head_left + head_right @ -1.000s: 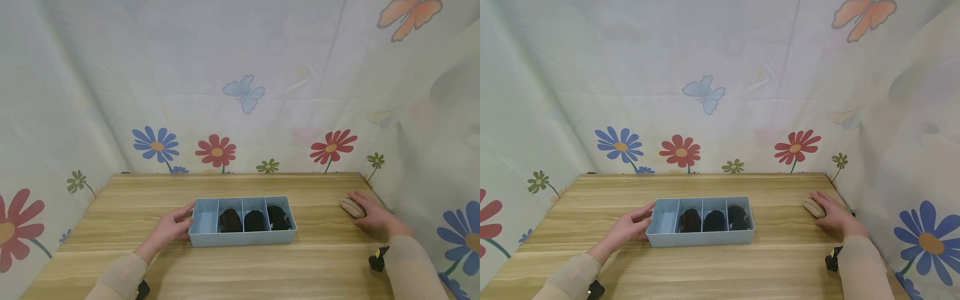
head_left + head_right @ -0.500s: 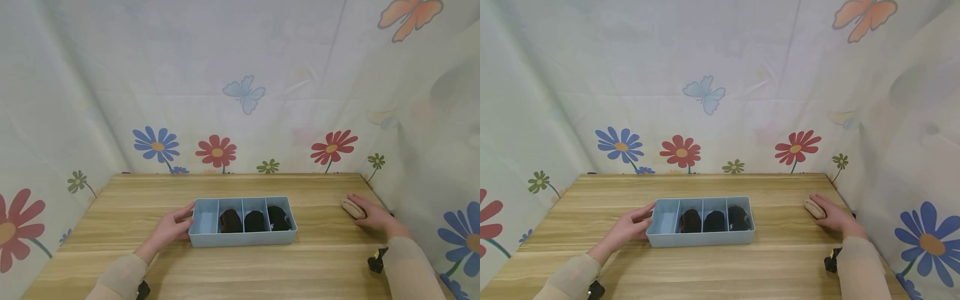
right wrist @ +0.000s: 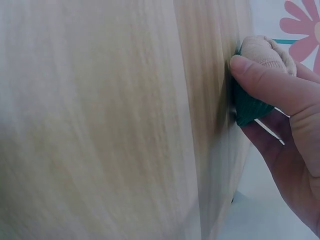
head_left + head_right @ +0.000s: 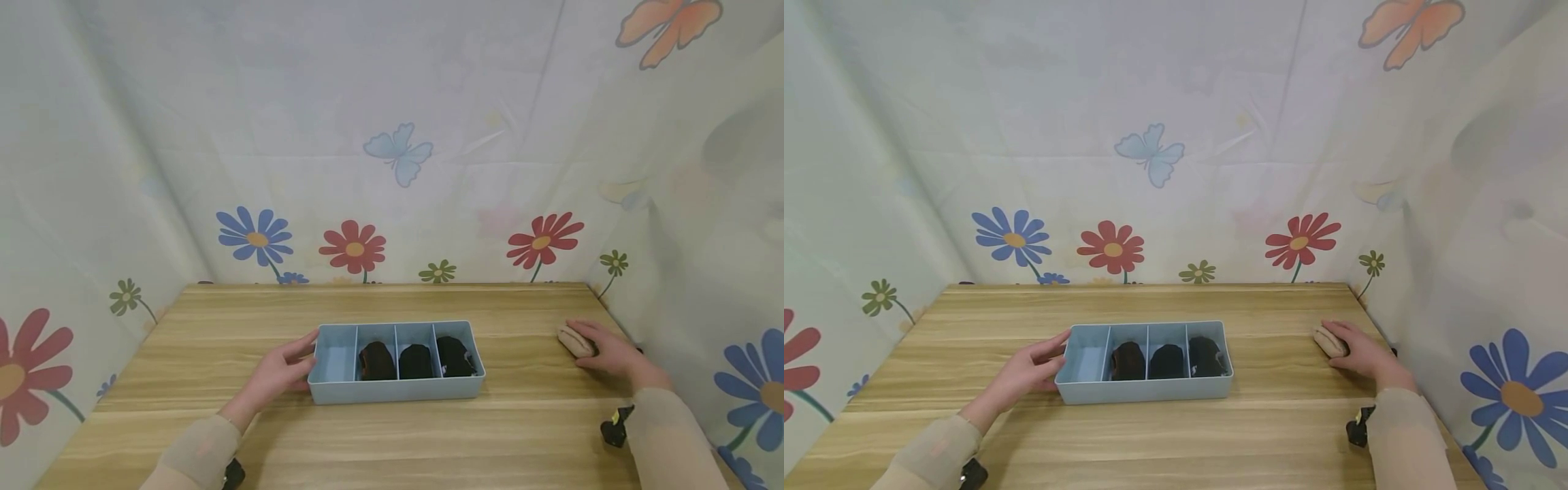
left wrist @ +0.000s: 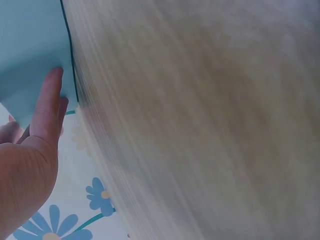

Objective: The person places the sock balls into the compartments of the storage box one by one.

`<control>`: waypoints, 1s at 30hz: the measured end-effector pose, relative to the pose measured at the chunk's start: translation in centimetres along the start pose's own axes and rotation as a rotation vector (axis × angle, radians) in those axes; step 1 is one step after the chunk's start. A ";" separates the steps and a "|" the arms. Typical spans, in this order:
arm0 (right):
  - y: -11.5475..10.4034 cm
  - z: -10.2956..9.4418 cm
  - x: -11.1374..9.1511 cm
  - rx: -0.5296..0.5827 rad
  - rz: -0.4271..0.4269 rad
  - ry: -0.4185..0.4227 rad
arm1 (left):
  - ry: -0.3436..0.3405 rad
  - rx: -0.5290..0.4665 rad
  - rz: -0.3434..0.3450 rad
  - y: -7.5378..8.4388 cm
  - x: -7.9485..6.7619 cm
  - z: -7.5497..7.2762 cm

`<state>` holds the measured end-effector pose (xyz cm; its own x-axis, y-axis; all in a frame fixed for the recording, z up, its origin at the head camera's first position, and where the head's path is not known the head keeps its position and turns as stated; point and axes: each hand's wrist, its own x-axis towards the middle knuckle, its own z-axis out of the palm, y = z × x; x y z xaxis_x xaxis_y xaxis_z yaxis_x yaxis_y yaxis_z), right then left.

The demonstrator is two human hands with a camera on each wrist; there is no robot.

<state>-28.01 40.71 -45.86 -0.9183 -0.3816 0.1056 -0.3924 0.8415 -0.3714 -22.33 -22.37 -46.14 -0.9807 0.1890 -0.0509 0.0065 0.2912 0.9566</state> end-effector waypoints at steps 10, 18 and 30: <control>0.2 0.8 -0.1 -0.069 0.059 0.052 | -0.007 -0.006 0.007 -0.1 0.1 0.0; -0.2 1.2 -0.2 -0.018 0.078 0.079 | -0.013 -0.020 0.010 -0.2 0.1 0.0; -2.3 1.9 0.2 -0.010 0.094 0.142 | -0.012 -0.023 -0.002 -0.1 0.1 0.0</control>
<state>-27.22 37.99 -46.76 -0.9490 -0.2437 0.2003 -0.3042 0.8751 -0.3764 -22.42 -22.37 -46.29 -0.9783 0.1996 -0.0559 0.0001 0.2704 0.9628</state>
